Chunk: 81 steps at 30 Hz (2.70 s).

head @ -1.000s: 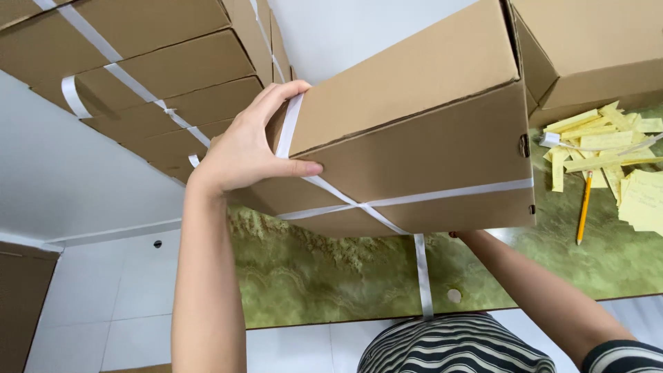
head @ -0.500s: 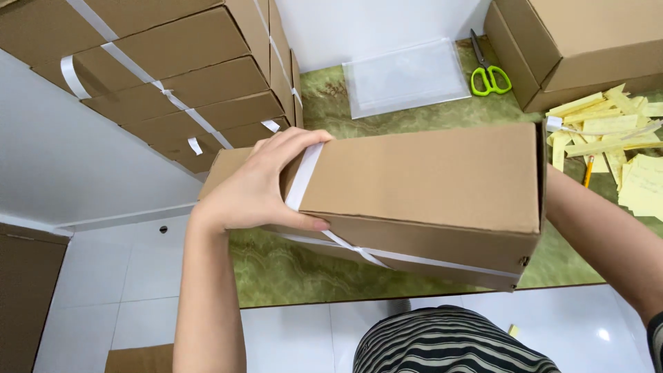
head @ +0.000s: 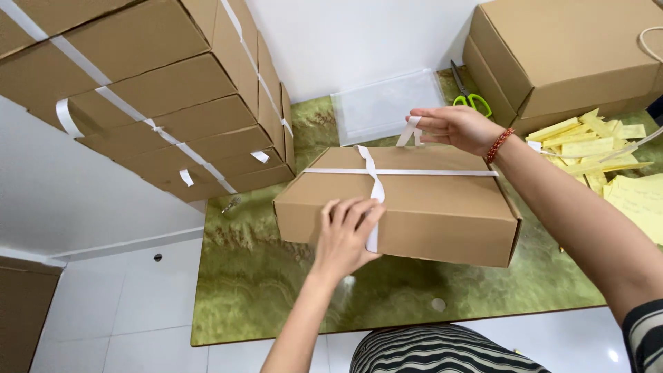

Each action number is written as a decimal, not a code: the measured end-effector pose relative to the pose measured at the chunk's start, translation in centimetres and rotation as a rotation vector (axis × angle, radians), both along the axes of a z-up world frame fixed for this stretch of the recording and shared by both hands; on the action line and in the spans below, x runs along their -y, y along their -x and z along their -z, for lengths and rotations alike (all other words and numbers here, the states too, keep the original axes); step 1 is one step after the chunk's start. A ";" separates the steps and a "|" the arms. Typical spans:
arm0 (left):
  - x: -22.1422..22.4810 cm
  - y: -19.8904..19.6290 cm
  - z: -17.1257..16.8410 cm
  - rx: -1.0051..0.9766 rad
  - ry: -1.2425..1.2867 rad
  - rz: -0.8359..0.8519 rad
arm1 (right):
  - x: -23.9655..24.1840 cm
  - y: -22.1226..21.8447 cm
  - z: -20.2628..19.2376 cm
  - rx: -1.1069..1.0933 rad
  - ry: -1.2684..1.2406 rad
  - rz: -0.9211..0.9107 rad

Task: The person wraps a white ribbon around a brown cardboard box, tying it into a bow on top. They then pick up a yellow sticky note and a pencil, writing on the note before placing it on the box.

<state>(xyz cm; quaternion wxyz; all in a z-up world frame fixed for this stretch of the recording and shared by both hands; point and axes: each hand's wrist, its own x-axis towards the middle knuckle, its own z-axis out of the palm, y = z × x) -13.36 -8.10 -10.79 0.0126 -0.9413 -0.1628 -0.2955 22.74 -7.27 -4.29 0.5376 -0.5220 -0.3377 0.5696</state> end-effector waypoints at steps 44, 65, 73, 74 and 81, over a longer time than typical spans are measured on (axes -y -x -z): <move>2.0 -11.0 10.5 -0.158 0.437 -0.068 | 14.9 7.2 17.5 0.232 0.201 0.253; 0.3 -14.3 11.7 0.042 0.867 -0.386 | 9.7 5.6 8.3 0.386 0.441 -0.043; -1.5 -15.1 12.7 0.204 1.313 -0.385 | 4.1 4.5 13.6 0.268 0.342 0.045; -1.7 -15.0 12.6 0.214 1.328 -0.360 | 3.5 5.6 11.1 0.179 0.296 0.088; -1.3 -14.1 11.8 0.263 1.389 -0.326 | -5.0 2.4 13.3 -0.021 0.193 0.189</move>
